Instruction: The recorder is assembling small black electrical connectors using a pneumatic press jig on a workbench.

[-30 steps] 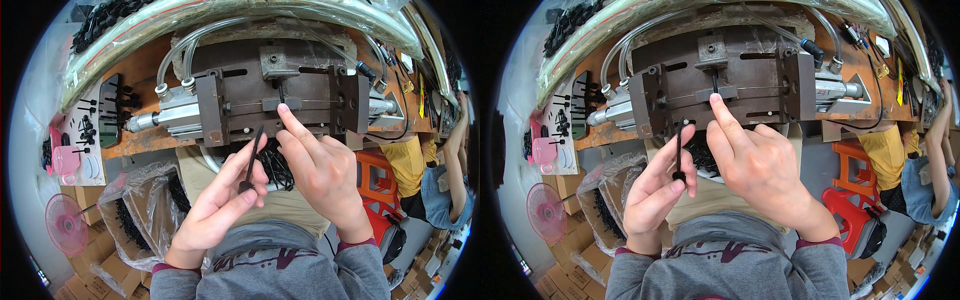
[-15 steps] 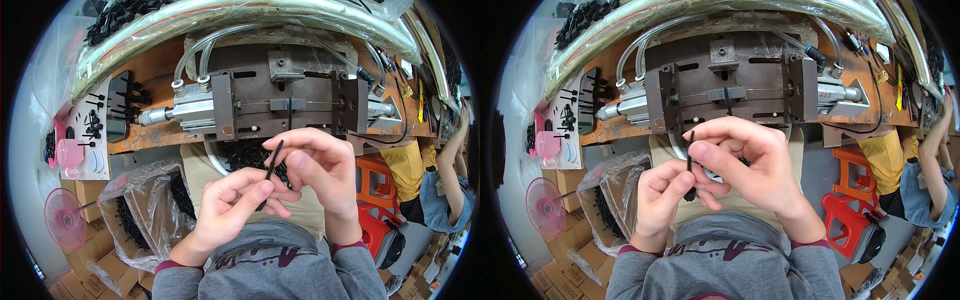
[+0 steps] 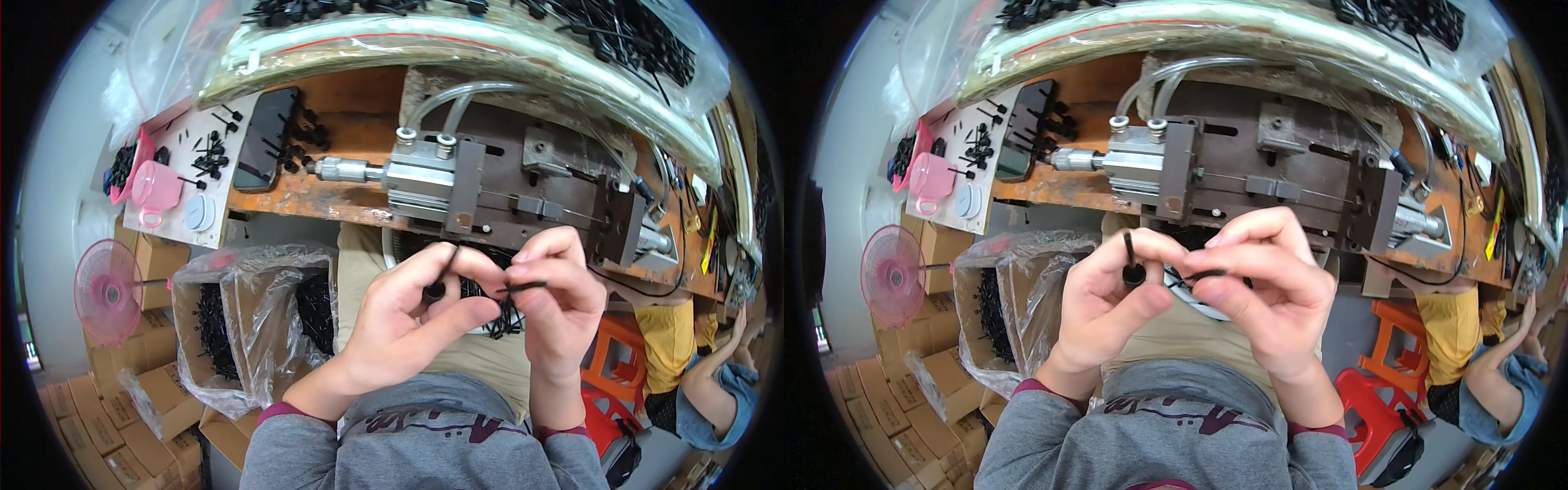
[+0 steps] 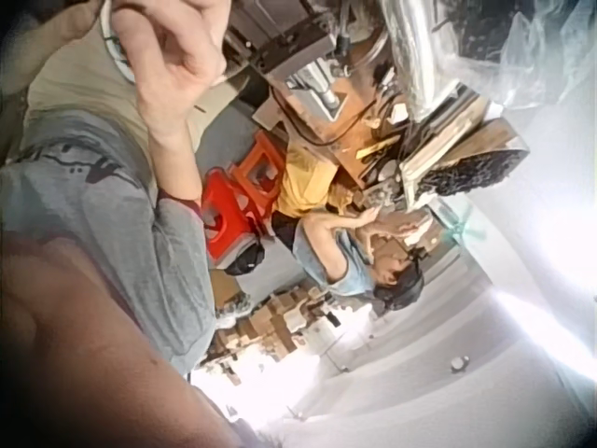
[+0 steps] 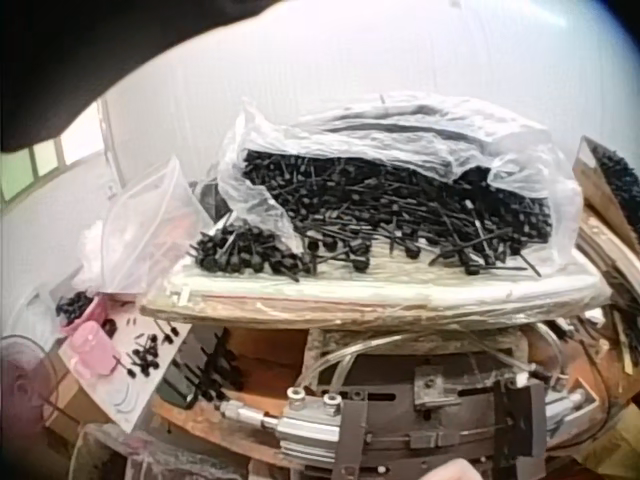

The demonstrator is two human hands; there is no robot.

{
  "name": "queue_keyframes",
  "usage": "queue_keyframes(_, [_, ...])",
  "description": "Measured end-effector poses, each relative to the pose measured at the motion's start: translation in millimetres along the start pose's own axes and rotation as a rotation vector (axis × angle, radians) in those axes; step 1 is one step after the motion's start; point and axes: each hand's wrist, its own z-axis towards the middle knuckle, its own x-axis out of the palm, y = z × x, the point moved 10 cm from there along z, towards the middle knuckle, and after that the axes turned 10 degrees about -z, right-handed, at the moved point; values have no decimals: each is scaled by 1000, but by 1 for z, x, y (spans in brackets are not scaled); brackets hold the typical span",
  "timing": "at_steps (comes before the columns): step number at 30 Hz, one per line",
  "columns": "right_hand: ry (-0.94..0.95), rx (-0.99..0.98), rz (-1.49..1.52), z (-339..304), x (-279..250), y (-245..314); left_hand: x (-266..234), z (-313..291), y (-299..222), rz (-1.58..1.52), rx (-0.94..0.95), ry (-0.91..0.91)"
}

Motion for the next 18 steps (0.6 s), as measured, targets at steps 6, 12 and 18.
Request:
queue_keyframes(6, [153, -96, 67, 10, 27, 7, -17, 0, -33, 126, 237, -100])
queue_keyframes(12, [60, 74, 126, 2, 9, -11, -133, -16, -176, 686, 893, -845])
queue_keyframes(18, [-42, 86, 80, -23, 2, -16, -261, 24, -299, 991, 784, -1001])
